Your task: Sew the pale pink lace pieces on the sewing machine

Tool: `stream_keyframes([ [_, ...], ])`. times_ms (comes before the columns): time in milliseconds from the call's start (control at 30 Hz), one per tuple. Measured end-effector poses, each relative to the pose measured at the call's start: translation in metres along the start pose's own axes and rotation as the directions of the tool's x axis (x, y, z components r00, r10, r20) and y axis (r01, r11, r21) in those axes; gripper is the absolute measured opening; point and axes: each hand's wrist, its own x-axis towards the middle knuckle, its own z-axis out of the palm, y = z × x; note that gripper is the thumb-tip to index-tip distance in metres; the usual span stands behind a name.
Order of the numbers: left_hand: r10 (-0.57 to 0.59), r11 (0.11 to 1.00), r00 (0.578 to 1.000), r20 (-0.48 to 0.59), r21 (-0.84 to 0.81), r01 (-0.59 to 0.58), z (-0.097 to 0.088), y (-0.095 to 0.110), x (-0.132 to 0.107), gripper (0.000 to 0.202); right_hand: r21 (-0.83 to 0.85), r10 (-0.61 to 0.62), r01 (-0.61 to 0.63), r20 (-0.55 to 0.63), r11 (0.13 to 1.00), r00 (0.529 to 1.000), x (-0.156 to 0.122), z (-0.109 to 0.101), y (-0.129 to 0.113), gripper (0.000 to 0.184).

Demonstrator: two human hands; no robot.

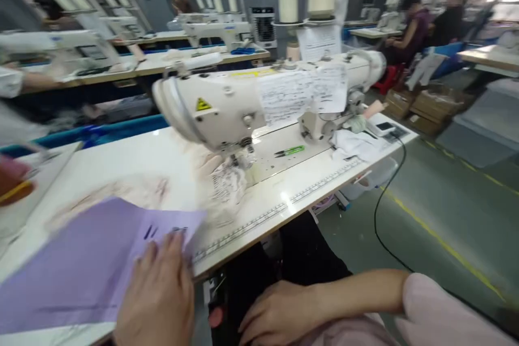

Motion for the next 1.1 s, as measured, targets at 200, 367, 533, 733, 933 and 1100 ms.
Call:
stream_keyframes([
  [200, -0.165, 0.977, 0.986, 0.018, 0.141, 0.16, 0.011, 0.052, 0.033, 0.057, -0.206, 0.138, -0.519, -0.825, 0.83, 0.549, -0.109, -0.151, 0.025, 0.032],
  [367, -0.111, 0.988, 0.992, 0.058, 0.116, 0.104, 0.011, 0.057, 0.046, 0.048, -0.237, 0.237, -0.733, -0.845, 0.637, 0.479, -0.171, -0.216, 0.085, 0.026],
  [533, -0.186, 0.967, 0.98, 0.069, 0.189, 0.171, 0.002, 0.032, 0.046, 0.044, -0.297, 0.201, -0.789, -0.864, 0.538, 0.462, -0.191, -0.237, 0.13, 0.024],
  [733, -0.361, 0.919, 0.91, 0.204, 0.242, 0.31, -0.004, 0.017, 0.045, 0.082, -0.27, 0.329, -0.868, -0.845, 0.417, 0.421, -0.189, -0.259, 0.145, 0.04],
  [933, -0.396, 0.906, 0.897, 0.195, 0.242, 0.347, -0.006, 0.012, 0.046, 0.076, -0.292, 0.297, -0.876, -0.859, 0.384, 0.416, -0.178, -0.257, 0.137, 0.043],
  [1100, -0.4, 0.909, 0.892, 0.211, 0.219, 0.356, -0.008, 0.012, 0.047, 0.07, -0.546, 0.201, -0.727, -0.724, 0.417, 0.66, -0.185, -0.256, 0.139, 0.054],
])
